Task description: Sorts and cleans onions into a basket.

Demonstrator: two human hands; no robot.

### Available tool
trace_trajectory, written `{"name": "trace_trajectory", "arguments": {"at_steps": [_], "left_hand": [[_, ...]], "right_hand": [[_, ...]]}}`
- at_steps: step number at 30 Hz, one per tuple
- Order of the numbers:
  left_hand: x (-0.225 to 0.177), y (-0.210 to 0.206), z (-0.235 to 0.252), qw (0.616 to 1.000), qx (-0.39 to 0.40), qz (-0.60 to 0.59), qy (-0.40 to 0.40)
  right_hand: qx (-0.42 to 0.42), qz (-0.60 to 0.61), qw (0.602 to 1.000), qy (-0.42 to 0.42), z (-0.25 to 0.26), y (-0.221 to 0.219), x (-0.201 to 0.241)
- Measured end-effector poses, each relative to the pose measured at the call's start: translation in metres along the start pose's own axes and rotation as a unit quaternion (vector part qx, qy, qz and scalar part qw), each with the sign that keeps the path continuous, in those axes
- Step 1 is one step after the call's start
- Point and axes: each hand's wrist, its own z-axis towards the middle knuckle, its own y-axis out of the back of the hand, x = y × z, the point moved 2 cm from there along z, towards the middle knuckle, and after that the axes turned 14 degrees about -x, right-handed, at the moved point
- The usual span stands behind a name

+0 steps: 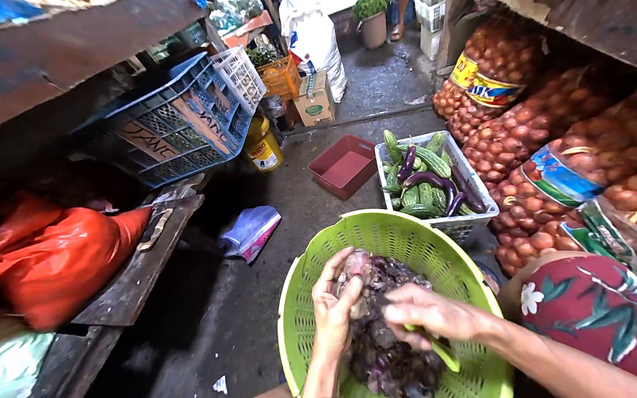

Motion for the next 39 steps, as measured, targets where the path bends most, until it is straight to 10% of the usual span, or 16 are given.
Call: {"name": "trace_trajectory", "arguments": {"at_steps": [5, 20, 25, 39], "left_hand": [[-0.006, -0.008, -0.004, 0.984, 0.07, -0.092, 0.133], [-0.006, -0.008, -0.007, 0.96, 0.128, -0.1, 0.227], [0.0, -0.008, -0.008, 0.932, -0.032, -0.146, 0.331], [-0.004, -0.019, -0.019, 0.928, 0.043, -0.031, 0.369]], "right_hand": [[-0.246, -0.292, 0.906, 0.182, 0.004, 0.025, 0.014], [-0.29, -0.457, 0.753, 0.375, 0.002, 0.025, 0.001], [-0.235, -0.367, 0.841, 0.322, -0.001, 0.017, 0.002], [-0.22, -0.054, 0.969, 0.099, 0.008, 0.042, 0.013]]}}
